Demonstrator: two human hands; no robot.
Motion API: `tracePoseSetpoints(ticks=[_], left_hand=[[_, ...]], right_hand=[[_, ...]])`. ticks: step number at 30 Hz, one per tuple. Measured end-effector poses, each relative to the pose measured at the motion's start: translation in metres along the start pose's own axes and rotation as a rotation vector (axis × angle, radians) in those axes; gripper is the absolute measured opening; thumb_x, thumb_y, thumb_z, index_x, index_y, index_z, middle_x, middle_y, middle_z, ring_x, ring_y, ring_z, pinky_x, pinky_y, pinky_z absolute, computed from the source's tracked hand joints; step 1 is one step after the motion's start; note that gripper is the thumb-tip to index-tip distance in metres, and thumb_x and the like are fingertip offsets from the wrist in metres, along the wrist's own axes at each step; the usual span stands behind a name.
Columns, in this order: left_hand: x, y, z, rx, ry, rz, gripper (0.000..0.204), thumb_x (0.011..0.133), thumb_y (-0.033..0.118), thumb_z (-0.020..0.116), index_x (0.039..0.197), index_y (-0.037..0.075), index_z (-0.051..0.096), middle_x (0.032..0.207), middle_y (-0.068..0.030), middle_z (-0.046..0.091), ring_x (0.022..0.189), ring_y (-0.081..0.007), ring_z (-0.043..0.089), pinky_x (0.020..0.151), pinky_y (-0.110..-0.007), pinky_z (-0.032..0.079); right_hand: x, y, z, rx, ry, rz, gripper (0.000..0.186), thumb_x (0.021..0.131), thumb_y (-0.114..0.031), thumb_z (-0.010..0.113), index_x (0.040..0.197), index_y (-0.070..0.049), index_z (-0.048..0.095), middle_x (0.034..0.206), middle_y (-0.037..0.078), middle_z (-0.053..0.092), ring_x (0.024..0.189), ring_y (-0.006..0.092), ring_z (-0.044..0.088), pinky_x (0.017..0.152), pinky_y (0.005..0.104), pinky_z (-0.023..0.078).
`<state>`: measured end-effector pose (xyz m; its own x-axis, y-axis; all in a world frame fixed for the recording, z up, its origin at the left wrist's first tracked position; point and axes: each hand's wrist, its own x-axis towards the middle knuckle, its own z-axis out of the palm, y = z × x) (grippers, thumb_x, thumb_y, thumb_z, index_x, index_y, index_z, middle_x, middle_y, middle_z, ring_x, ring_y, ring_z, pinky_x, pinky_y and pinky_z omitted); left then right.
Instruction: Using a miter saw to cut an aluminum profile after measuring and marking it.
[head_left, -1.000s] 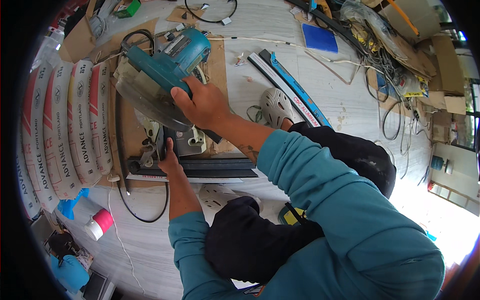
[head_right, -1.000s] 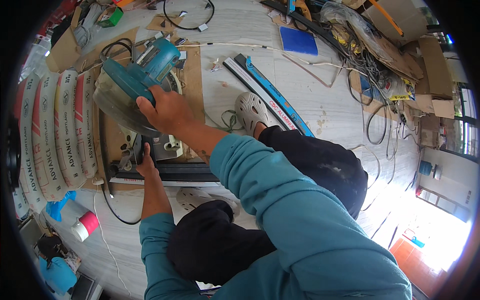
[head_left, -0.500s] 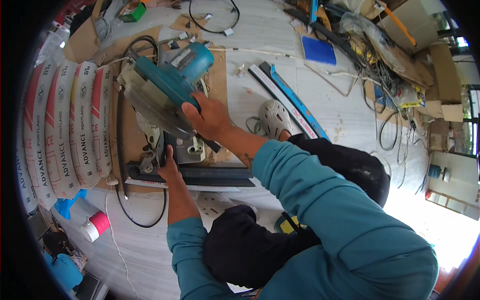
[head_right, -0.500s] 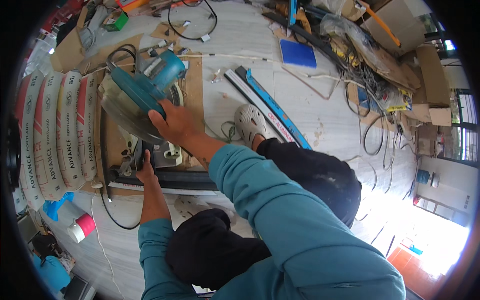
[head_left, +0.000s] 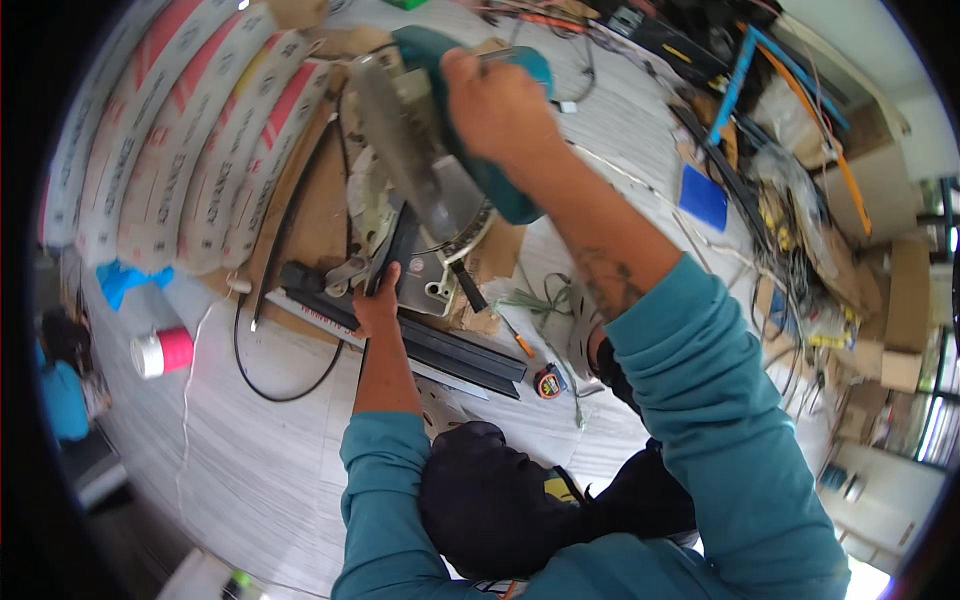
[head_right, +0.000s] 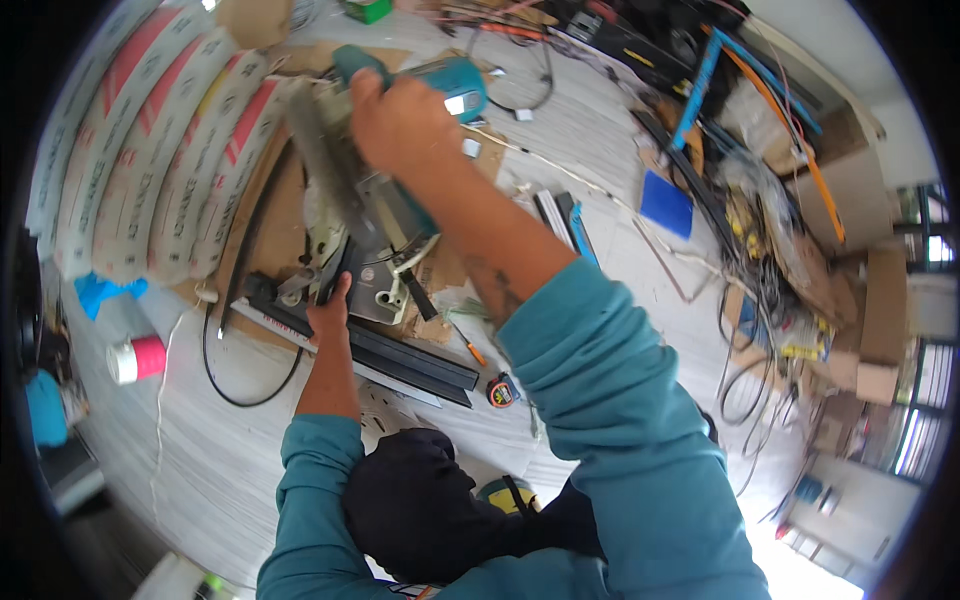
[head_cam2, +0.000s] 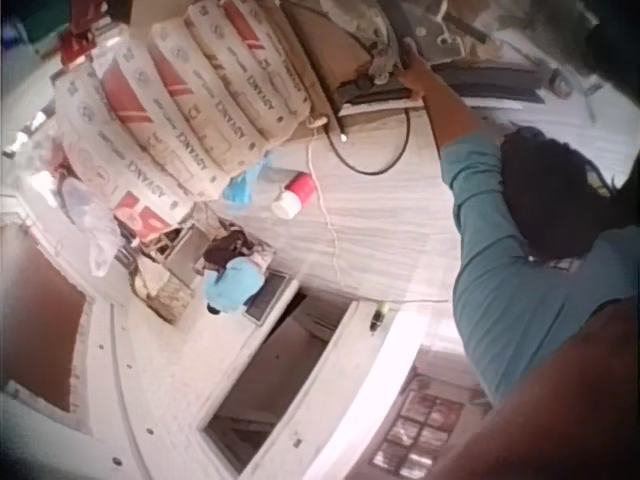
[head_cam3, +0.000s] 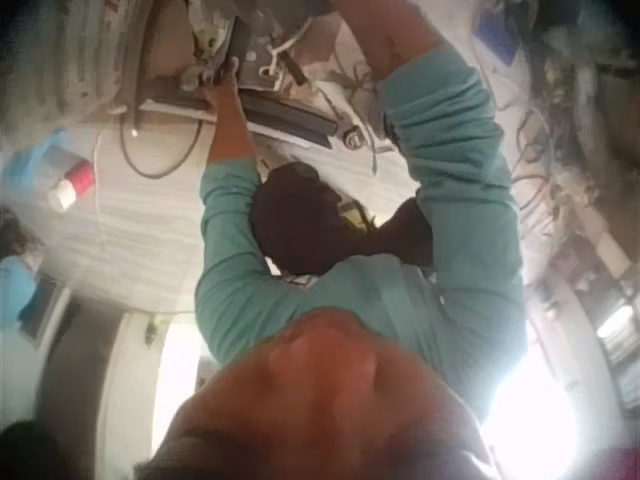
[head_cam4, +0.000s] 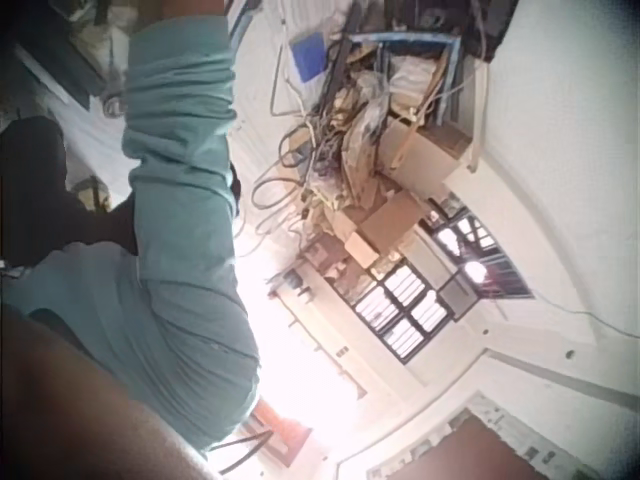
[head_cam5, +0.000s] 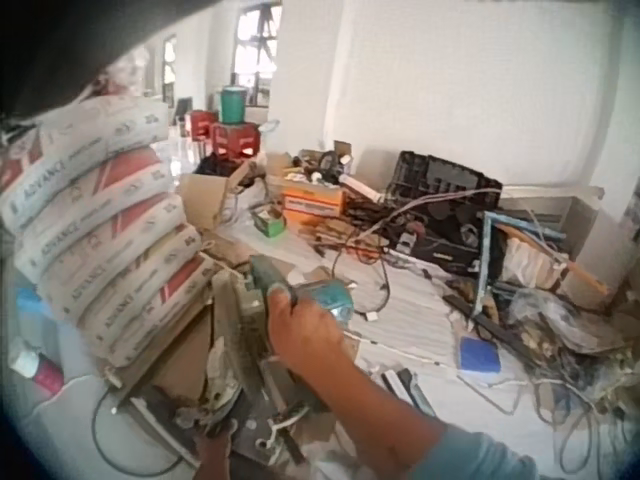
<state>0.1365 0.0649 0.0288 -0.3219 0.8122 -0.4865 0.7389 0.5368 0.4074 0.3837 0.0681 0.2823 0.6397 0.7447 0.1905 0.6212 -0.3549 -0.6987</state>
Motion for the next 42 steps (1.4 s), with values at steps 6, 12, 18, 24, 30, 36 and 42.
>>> tracePoseSetpoints(ticks=[6, 12, 18, 24, 30, 36, 42], left_hand=[[0.001, -0.023, -0.006, 0.097, -0.037, 0.065, 0.097, 0.060, 0.081, 0.067, 0.130, 0.014, 0.059, 0.129, -0.0101, 0.062, 0.122, -0.0335, 0.056, 0.110, -0.064, 0.016], [-0.024, -0.126, -0.082, -0.156, -0.396, 0.183, 0.065, 0.076, 0.068, 0.068, 0.088, 0.004, 0.073, 0.078, -0.0045, 0.069, 0.085, -0.0199, 0.064, 0.093, -0.043, 0.039], [-0.086, -0.161, -0.173, -0.727, -0.705, 0.249, 0.039, 0.087, 0.042, 0.072, 0.079, 0.005, 0.068, 0.072, 0.0076, 0.056, 0.067, -0.0030, 0.045, 0.061, -0.024, 0.037], [-0.101, -0.185, -0.208, -0.736, -0.693, 0.311, 0.060, 0.081, 0.057, 0.071, 0.094, -0.001, 0.071, 0.068, 0.0045, 0.055, 0.059, -0.0042, 0.040, 0.054, -0.022, 0.031], [-0.101, -0.184, -0.222, -0.784, -0.531, 0.391, 0.068, 0.083, 0.062, 0.064, 0.100, -0.004, 0.066, 0.073, 0.0011, 0.055, 0.066, -0.0076, 0.046, 0.060, -0.024, 0.036], [-0.060, -0.171, -0.249, -1.475, -0.170, 0.532, 0.040, 0.096, 0.041, 0.058, 0.109, 0.004, 0.058, 0.100, -0.0037, 0.060, 0.090, -0.0140, 0.054, 0.082, -0.030, 0.044], [-0.036, -0.135, -0.243, -1.601, 0.209, 0.357, 0.027, 0.102, 0.034, 0.050, 0.109, 0.008, 0.056, 0.101, 0.0001, 0.058, 0.089, -0.0125, 0.054, 0.082, -0.030, 0.046]], right_hand=[[0.028, -0.043, -0.028, 0.137, -0.195, 0.098, 0.062, 0.093, -0.046, 0.034, 0.088, 0.006, 0.066, 0.071, 0.021, 0.068, 0.064, 0.0377, 0.068, 0.072, 0.0414, 0.055], [0.028, -0.065, -0.034, 0.225, -0.275, 0.282, 0.058, 0.090, -0.049, 0.041, 0.093, 0.005, 0.062, 0.073, 0.018, 0.064, 0.055, 0.0275, 0.064, 0.056, 0.0392, 0.053], [0.037, -0.060, -0.035, 0.336, -0.257, 0.224, 0.058, 0.091, -0.052, 0.046, 0.104, 0.002, 0.059, 0.081, 0.014, 0.059, 0.062, 0.0237, 0.061, 0.050, 0.0382, 0.051], [0.033, -0.065, -0.039, 0.276, -0.274, 0.297, 0.061, 0.092, -0.053, 0.046, 0.103, 0.005, 0.059, 0.080, 0.014, 0.059, 0.064, 0.0235, 0.061, 0.050, 0.0372, 0.051], [0.035, -0.064, -0.039, 0.154, -0.267, 0.336, 0.063, 0.091, -0.048, 0.039, 0.092, 0.010, 0.065, 0.077, 0.020, 0.066, 0.061, 0.0281, 0.067, 0.053, 0.0391, 0.054], [0.036, -0.068, -0.037, 0.277, -0.299, 0.301, 0.062, 0.092, -0.054, 0.042, 0.101, 0.005, 0.061, 0.075, 0.017, 0.060, 0.055, 0.0259, 0.061, 0.049, 0.0386, 0.050], [0.030, -0.072, -0.037, 0.264, -0.309, 0.363, 0.059, 0.092, -0.055, 0.043, 0.106, 0.000, 0.060, 0.077, 0.016, 0.060, 0.056, 0.0240, 0.060, 0.050, 0.0394, 0.048]])
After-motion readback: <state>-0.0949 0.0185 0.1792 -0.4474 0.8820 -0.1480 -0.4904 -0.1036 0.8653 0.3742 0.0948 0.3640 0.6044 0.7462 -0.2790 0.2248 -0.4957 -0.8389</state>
